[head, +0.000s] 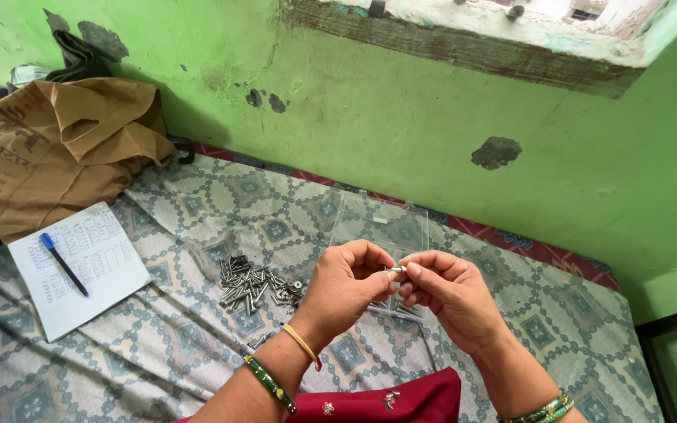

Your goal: The person sits on a bed and assembles small metal hardware components by hand. They pick up screws and nuts, thread them together, and place the assembled pieces into a clear plastic compartment box.

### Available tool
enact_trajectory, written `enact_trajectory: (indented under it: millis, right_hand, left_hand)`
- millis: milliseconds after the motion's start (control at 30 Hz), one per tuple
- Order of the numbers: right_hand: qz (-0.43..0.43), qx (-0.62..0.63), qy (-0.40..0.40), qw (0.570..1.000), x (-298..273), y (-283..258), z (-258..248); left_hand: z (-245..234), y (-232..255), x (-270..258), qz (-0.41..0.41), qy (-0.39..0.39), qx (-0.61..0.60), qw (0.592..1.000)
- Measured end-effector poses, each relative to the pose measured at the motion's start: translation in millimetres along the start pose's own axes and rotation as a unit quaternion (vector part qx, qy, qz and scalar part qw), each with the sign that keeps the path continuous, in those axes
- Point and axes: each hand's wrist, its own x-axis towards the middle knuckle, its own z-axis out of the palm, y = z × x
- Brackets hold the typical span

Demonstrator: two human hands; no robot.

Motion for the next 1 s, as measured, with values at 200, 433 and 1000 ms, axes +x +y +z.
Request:
enact_trajectory:
  millis: [200,433,1000]
  right_hand:
    - [-0.062,-0.054,0.036,0.996,-13.1,-9.0,-3.2]
    - [-0.144,-0.111,0.041,0.983,-27.8,-20.8,10.0]
    - [-0.125,-0.129,0.033,0.983,-29.9,-19.2,4.1]
  left_hand:
    - [14.3,3.1,-0.5,-0.008,-0.040,0.006,0.999]
    - [22.2,6.2,-2.6,-0.020,-0.023,-0.021,0.999]
    - [21.8,8.9,-7.5,-0.001,-0.019,-0.006,1.000]
